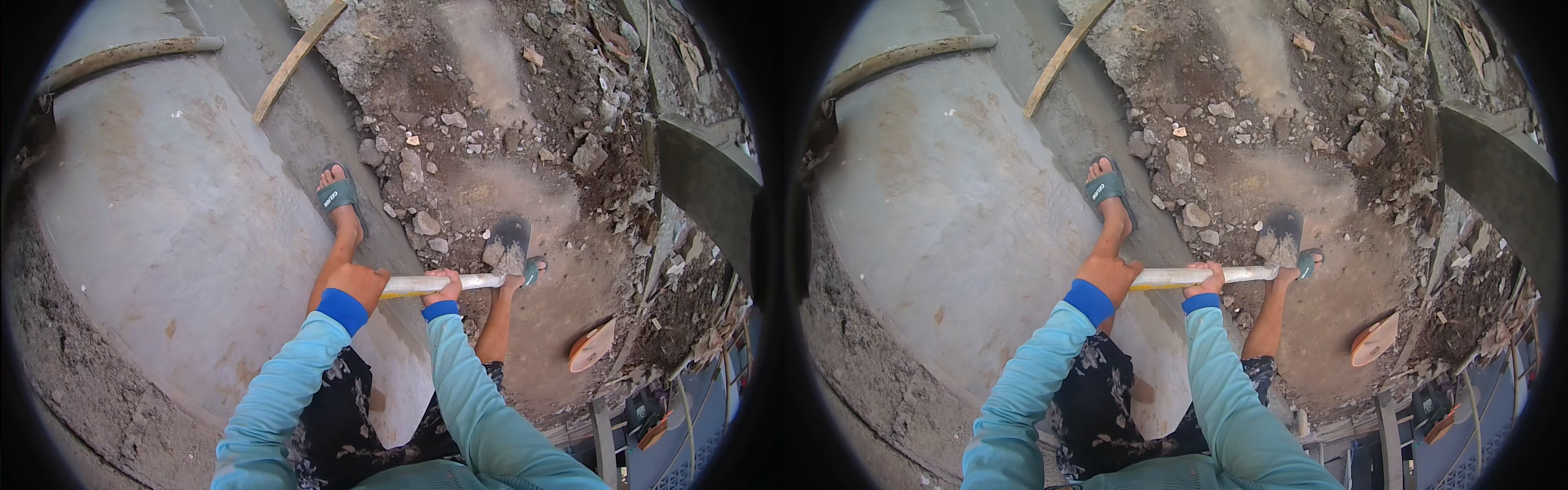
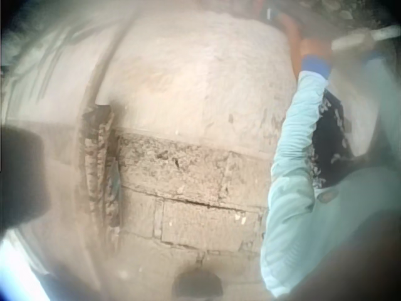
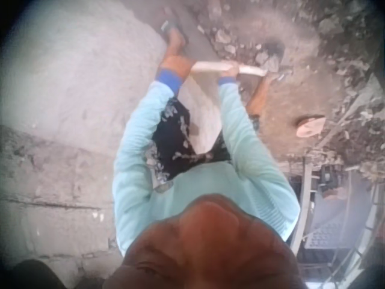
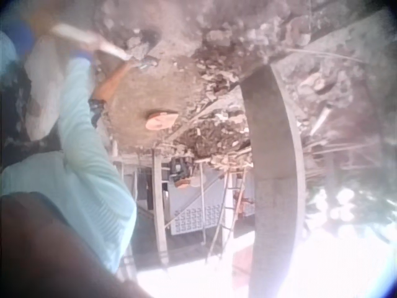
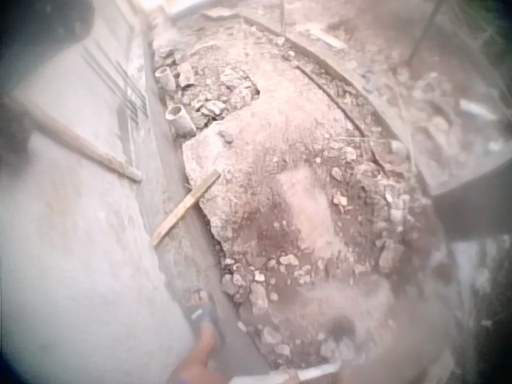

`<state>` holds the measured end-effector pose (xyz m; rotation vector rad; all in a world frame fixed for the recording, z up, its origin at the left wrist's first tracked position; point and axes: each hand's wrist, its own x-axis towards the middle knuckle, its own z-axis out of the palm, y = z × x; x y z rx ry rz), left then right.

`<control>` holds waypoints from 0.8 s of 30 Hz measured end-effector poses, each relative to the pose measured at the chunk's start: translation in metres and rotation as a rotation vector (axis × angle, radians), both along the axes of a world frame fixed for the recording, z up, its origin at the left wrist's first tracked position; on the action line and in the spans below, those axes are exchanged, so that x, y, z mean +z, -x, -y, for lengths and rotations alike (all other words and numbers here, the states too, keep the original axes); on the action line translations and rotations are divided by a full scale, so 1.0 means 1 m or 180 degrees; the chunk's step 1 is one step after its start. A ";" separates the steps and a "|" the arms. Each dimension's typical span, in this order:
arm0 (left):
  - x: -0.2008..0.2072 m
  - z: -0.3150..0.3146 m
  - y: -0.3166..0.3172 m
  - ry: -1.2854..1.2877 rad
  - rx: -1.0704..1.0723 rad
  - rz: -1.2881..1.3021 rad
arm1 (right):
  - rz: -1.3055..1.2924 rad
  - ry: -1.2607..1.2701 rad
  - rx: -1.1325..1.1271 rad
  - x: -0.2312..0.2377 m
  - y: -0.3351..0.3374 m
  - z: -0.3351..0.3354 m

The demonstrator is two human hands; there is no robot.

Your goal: The person uses a hoe to break up soil and rocks, then scoops the material into an orange basin. They carry the basin to a nearby area and pour the contents into a hole surrounded by rebar. The person repeats this cycle multiple times, returning to the pile to gather more debris.

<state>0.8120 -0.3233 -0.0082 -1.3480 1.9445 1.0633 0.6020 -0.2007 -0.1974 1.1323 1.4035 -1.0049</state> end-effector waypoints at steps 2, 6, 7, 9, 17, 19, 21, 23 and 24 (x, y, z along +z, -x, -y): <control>0.011 0.020 -0.018 -0.0107 -0.0208 0.0456 | 0.0304 0.0010 -0.0429 0.001 -0.048 0.001; 0.061 0.068 -0.086 0.0077 -0.0410 0.0992 | 0.0983 0.0118 -0.0922 0.025 -0.154 0.049; 0.072 0.071 -0.105 0.0098 -0.0285 0.1032 | 0.1082 0.0001 -0.0860 0.034 -0.174 0.063; 0.095 0.082 -0.116 0.0085 -0.0222 0.1244 | 0.1115 0.0284 -0.0610 0.037 -0.195 0.087; 0.150 0.089 -0.133 0.0215 0.0383 0.1510 | 0.1358 0.0673 0.0107 0.082 -0.227 0.170; 0.148 0.086 -0.117 0.0253 0.0370 0.1352 | 0.1358 0.0789 0.0117 0.084 -0.202 0.175; 0.134 0.090 -0.094 0.0267 0.0262 0.1052 | 0.1243 0.0860 -0.0285 0.069 -0.158 0.161; 0.105 0.101 -0.061 0.0207 0.0039 0.0667 | 0.0597 0.0846 -0.0288 0.080 -0.099 0.166; 0.084 0.106 -0.039 0.0228 -0.0068 0.0390 | 0.0332 0.0861 -0.0332 0.061 -0.065 0.155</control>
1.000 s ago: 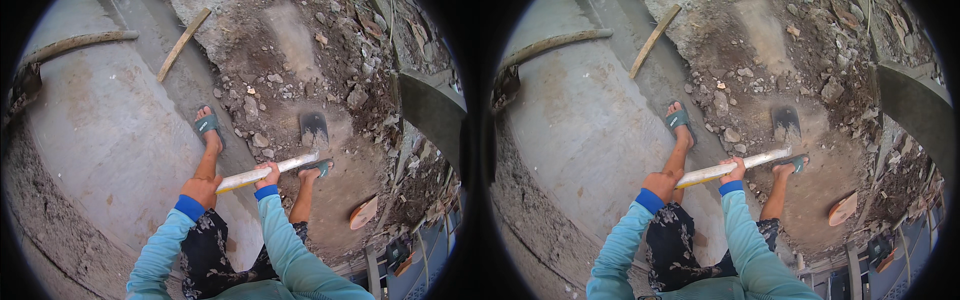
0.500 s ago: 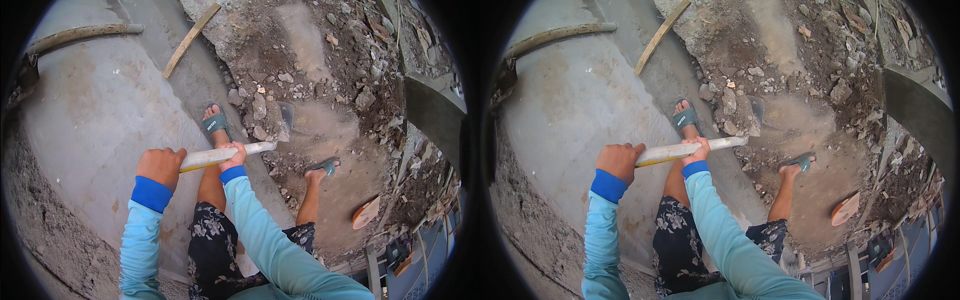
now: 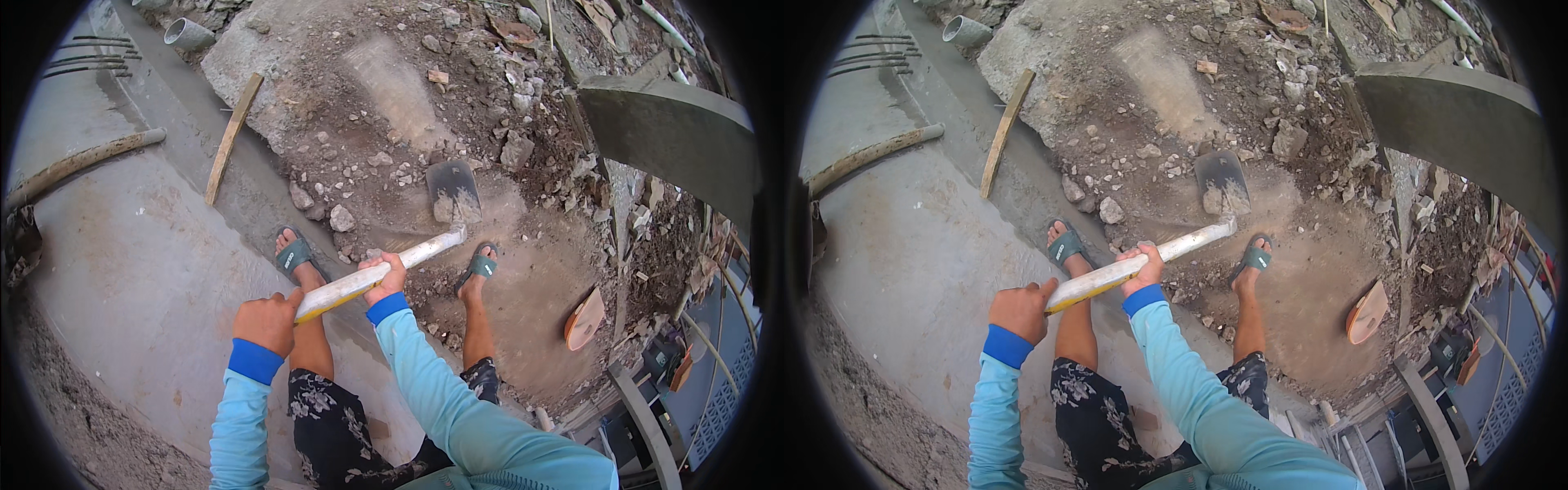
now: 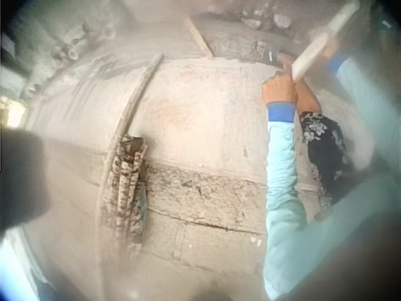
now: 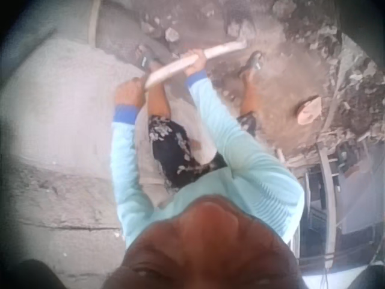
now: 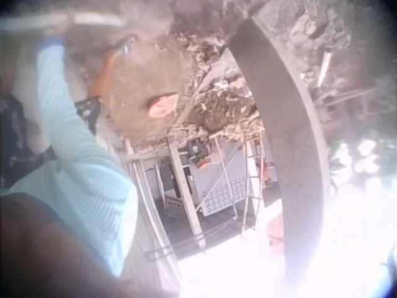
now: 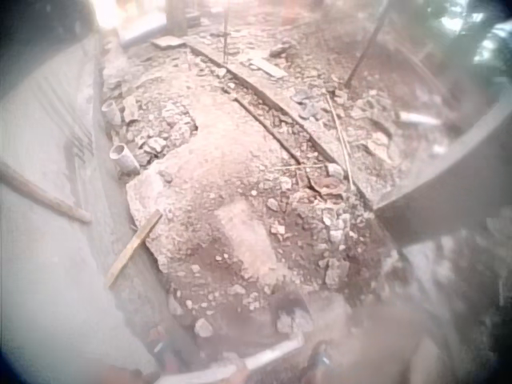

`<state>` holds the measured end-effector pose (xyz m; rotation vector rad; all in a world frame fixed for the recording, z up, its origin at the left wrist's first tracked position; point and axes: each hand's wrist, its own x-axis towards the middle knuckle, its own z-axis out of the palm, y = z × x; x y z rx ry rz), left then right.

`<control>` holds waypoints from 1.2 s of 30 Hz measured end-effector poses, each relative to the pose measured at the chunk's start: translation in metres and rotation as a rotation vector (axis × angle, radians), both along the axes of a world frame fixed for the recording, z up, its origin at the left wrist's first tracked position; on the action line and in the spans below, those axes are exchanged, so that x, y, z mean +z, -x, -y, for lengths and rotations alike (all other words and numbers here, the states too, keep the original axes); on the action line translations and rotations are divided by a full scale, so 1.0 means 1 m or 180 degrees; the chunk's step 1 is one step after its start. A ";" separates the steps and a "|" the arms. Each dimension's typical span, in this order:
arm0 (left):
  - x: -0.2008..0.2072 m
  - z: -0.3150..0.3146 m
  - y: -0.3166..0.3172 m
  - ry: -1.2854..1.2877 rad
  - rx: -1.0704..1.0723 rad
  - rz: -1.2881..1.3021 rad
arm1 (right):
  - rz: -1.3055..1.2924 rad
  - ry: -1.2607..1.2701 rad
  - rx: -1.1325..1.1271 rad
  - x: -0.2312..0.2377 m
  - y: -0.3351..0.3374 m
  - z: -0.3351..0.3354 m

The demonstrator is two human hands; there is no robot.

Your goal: The person uses a hoe to break up soil and rocks, then scoops the material into an orange basin. They carry the basin to a nearby area and pour the contents into a hole surrounded by rebar. The person repeats this cycle multiple times, returning to the pile to gather more debris.

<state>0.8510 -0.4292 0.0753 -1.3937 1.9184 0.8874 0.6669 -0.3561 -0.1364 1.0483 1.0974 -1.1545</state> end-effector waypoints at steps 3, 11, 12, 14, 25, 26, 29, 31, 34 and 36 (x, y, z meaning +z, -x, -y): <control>-0.092 0.009 0.095 -0.0038 -0.0395 -0.0697 | -0.0675 -0.0099 -0.0269 -0.051 0.136 -0.026; -0.233 0.093 0.351 0.0306 -0.1493 -0.1516 | -0.1805 -0.0609 -0.0728 -0.134 0.414 0.008; -0.228 0.102 0.361 0.0423 -0.1428 -0.1524 | -0.1676 -0.0557 -0.0754 -0.139 0.419 0.022; -0.200 0.126 0.352 0.0487 -0.1470 -0.1177 | -0.1399 -0.0693 -0.0513 -0.142 0.401 0.062; -0.026 0.046 0.222 0.0256 -0.0729 0.0155 | 0.0173 -0.0405 -0.0089 -0.040 0.209 0.060; -0.012 0.032 0.235 0.0175 -0.0683 0.0240 | 0.0156 -0.0420 0.0000 -0.025 0.215 0.049; 0.001 0.004 0.272 0.0007 -0.0624 0.0184 | 0.0069 -0.0438 -0.0225 0.002 0.257 0.012; -0.024 0.002 0.307 -0.0002 -0.0866 -0.0151 | -0.0224 -0.0441 -0.0511 0.005 0.313 -0.006; -0.086 0.017 0.390 -0.0197 -0.1148 -0.0594 | -0.0763 -0.0603 -0.0781 -0.019 0.416 -0.015; -0.154 0.035 0.451 -0.0183 -0.1463 -0.0973 | -0.1254 -0.0659 -0.0838 -0.064 0.495 -0.024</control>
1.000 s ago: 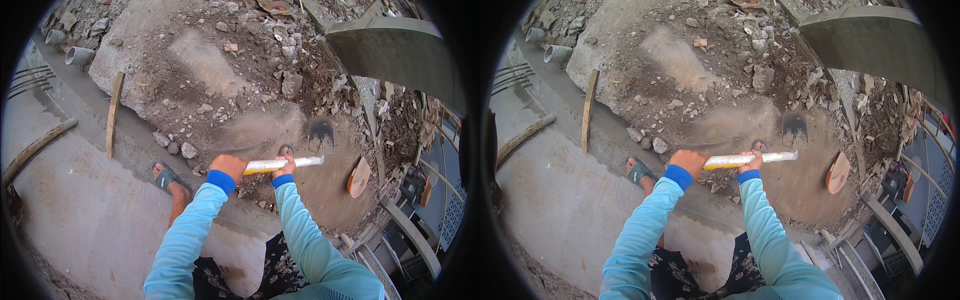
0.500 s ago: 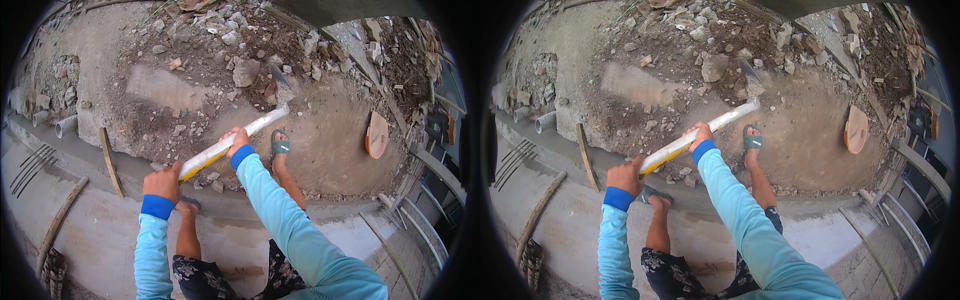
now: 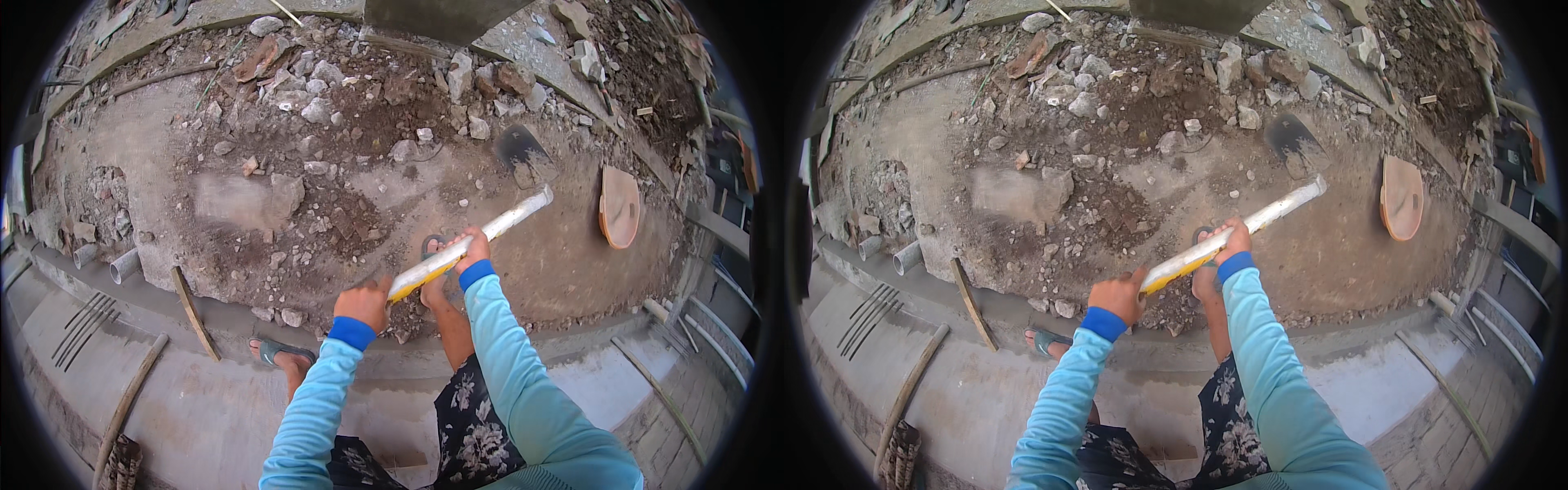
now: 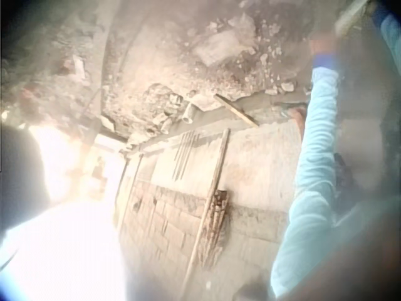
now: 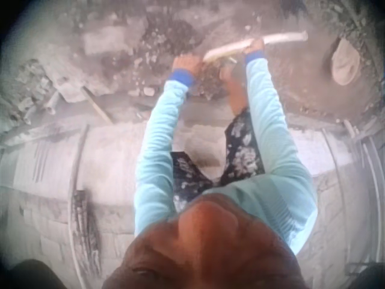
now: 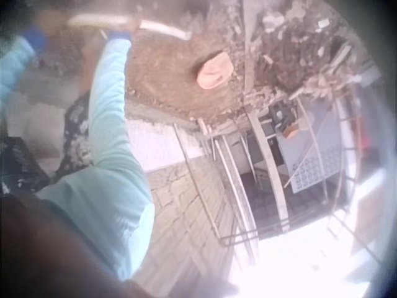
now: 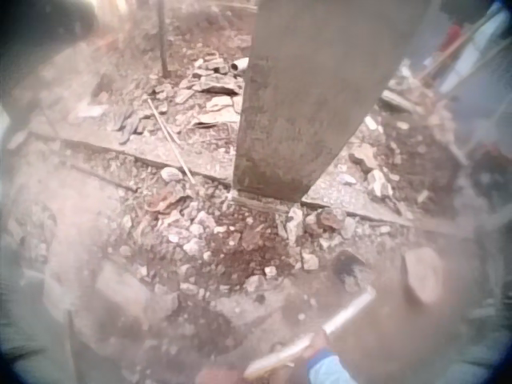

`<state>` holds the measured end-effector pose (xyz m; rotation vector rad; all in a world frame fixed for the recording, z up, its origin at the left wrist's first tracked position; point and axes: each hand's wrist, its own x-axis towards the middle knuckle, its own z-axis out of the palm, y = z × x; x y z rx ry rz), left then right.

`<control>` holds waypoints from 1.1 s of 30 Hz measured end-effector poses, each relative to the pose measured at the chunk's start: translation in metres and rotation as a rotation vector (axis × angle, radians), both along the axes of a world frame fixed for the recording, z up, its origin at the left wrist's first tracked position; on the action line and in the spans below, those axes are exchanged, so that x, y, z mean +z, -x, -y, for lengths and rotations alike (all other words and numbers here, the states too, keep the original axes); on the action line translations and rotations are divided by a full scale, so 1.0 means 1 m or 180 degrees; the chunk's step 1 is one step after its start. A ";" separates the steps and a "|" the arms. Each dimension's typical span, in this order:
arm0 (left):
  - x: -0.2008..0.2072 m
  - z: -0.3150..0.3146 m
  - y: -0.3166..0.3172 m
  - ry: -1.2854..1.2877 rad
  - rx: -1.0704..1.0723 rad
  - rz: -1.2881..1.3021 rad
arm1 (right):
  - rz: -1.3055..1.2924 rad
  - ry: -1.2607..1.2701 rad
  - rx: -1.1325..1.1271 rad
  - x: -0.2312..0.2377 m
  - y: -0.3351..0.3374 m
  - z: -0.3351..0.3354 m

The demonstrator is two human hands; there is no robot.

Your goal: The person uses a hoe to break up soil and rocks, then scoops the material into an orange basin. They carry the basin to a nearby area and pour the contents into a hole surrounded by rebar. The person repeats this cycle multiple times, returning to the pile to gather more debris.

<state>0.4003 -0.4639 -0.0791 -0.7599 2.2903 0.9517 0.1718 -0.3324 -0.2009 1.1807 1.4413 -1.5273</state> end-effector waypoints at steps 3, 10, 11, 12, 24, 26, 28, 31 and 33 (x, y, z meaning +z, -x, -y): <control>-0.041 0.050 0.080 0.0157 -0.0330 -0.0321 | -0.0160 -0.0312 0.0002 -0.058 0.079 0.011; 0.003 0.136 -0.051 0.0487 -0.0354 0.0108 | 0.0323 -0.0267 0.0220 -0.075 -0.057 0.124; 0.012 0.145 -0.083 0.0581 -0.0286 0.0161 | 0.0417 -0.0152 0.0267 -0.066 -0.095 0.145; 0.015 0.149 -0.107 0.0642 -0.0229 0.0153 | 0.0455 -0.0076 0.0294 -0.060 -0.122 0.154; 0.058 0.095 -0.348 0.0606 0.1251 0.0436 | 0.0898 -0.0117 0.1826 -0.035 -0.341 0.206; 0.063 0.081 -0.374 0.0591 0.1497 0.0538 | 0.0884 -0.0164 0.2168 -0.029 -0.370 0.214; 0.076 0.069 -0.403 0.0298 0.1880 0.0723 | 0.0885 -0.0163 0.2647 -0.022 -0.409 0.219; 0.095 0.045 -0.453 0.0169 0.2309 0.0928 | 0.0922 -0.0297 0.2902 -0.011 -0.478 0.219; 0.113 0.026 -0.491 0.0245 0.2468 0.1113 | 0.1198 -0.0246 0.2947 -0.002 -0.533 0.212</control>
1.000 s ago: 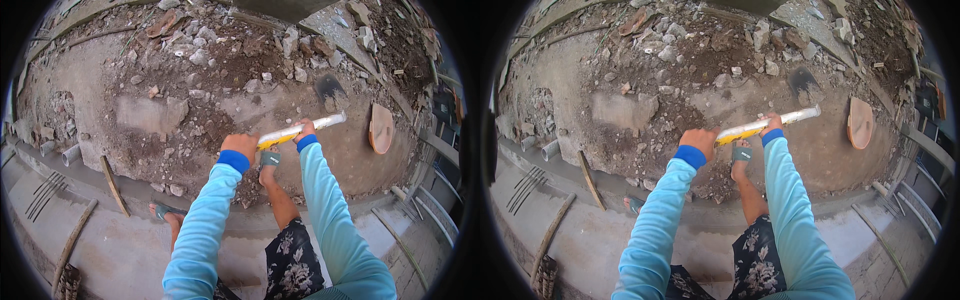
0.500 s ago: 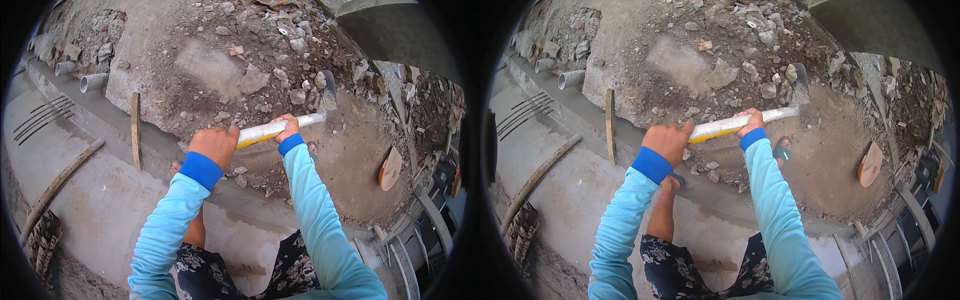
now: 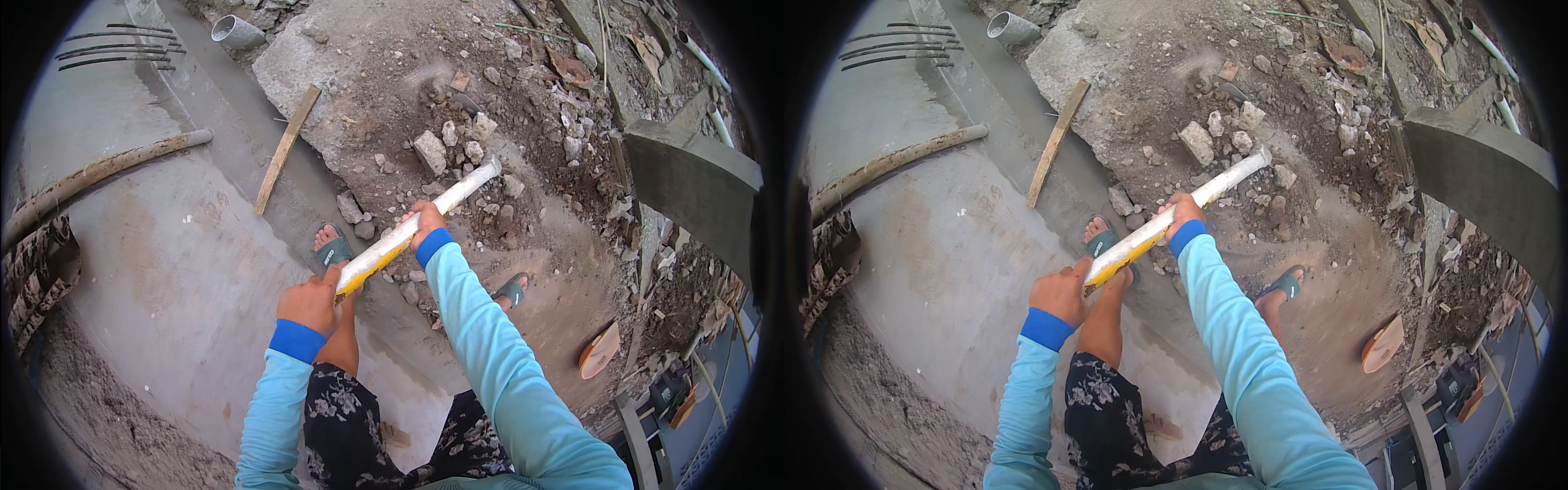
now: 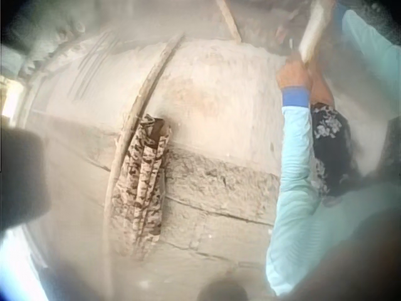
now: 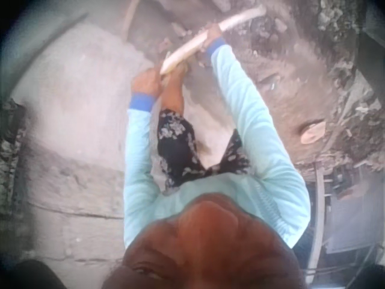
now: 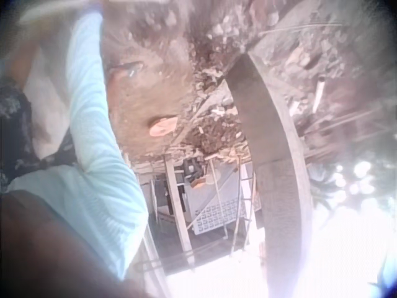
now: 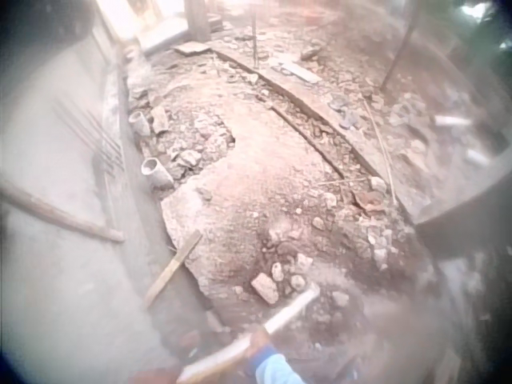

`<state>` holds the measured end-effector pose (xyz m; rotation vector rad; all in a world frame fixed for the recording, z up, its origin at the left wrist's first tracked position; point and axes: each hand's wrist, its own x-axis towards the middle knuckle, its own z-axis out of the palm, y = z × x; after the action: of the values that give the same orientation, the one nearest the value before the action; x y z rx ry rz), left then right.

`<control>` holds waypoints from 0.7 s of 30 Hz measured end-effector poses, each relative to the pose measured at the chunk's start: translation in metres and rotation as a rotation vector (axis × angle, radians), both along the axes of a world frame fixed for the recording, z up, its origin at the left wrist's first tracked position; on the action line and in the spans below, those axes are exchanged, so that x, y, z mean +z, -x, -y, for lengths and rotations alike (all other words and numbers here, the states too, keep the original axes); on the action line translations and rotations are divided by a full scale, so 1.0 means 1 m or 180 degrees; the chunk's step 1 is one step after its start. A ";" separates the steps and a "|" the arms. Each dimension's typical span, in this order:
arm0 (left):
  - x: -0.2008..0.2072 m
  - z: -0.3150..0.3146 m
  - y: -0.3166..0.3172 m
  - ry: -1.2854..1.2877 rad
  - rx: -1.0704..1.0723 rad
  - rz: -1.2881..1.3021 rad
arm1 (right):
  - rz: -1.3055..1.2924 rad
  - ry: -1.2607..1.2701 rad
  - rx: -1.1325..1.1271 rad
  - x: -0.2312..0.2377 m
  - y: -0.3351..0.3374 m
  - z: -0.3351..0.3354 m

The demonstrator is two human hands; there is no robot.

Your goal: The person uses a hoe to break up soil and rocks, then scoops the material into an orange basin. They carry the basin to a nearby area and pour the contents into a hole surrounded by rebar. The person repeats this cycle multiple times, returning to the pile to gather more debris.

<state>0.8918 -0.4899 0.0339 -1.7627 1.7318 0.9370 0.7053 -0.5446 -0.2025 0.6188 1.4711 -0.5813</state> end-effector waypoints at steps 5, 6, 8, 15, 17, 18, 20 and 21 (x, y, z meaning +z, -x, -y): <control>0.049 -0.029 -0.077 -0.0045 0.0178 0.0478 | 0.0374 -0.0276 -0.0331 0.010 -0.122 -0.041; 0.058 -0.039 -0.086 -0.0089 0.0223 0.0569 | 0.0577 -0.0145 -0.0294 0.022 -0.138 -0.049; 0.071 -0.057 -0.097 -0.0160 0.0295 0.0718 | 0.0959 0.0131 -0.0244 0.049 -0.155 -0.065; 0.070 -0.104 -0.036 -0.0059 0.0386 -0.0207 | 0.0190 0.0115 -0.0408 0.096 -0.036 -0.114; 0.044 -0.098 0.011 -0.0076 0.0204 -0.0636 | -0.0137 0.0258 -0.0613 0.078 0.049 -0.124; 0.026 -0.088 0.042 -0.0147 0.0083 -0.0808 | -0.0350 0.0355 -0.0640 0.066 0.096 -0.127; -0.027 -0.080 0.095 0.0159 -0.0047 -0.1195 | -0.1016 0.0216 -0.0729 0.050 0.169 -0.120; -0.058 -0.070 0.123 0.0251 -0.0254 -0.1341 | -0.1313 0.0252 -0.0742 0.028 0.212 -0.123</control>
<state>0.7687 -0.4199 -0.0237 -1.6108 2.1046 1.2911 0.4933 -0.4218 -0.1746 0.6372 1.7608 -0.9890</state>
